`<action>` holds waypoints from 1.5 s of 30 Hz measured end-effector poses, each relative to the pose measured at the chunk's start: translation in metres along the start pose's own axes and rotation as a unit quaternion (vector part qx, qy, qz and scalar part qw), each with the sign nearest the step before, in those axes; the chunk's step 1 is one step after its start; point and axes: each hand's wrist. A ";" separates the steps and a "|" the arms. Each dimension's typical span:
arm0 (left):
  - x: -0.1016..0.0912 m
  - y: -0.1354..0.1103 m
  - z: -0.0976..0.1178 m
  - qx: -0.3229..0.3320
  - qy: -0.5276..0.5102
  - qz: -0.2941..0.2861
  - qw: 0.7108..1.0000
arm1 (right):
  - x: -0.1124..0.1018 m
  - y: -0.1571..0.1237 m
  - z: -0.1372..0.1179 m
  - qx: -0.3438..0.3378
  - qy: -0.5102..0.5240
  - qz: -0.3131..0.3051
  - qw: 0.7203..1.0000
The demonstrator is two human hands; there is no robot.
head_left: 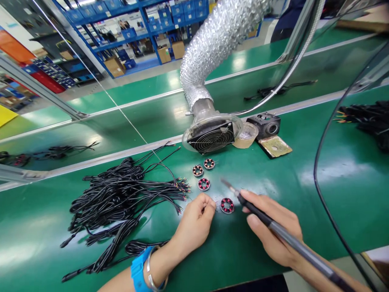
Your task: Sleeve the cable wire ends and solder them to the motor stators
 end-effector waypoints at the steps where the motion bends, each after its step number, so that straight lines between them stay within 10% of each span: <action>1: 0.000 0.000 0.001 -0.001 0.003 0.003 1.000 | -0.004 -0.002 0.000 0.007 0.007 0.001 1.000; 45: -0.003 -0.003 0.004 -0.012 0.029 -0.033 0.999 | -0.001 -0.001 0.000 -0.005 0.054 0.006 0.999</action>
Point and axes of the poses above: each hand's wrist, its own y-axis towards the middle knuckle, its own x-axis out of the palm, z = x × y, and after that the axes turned 14 degrees about -y, right-handed
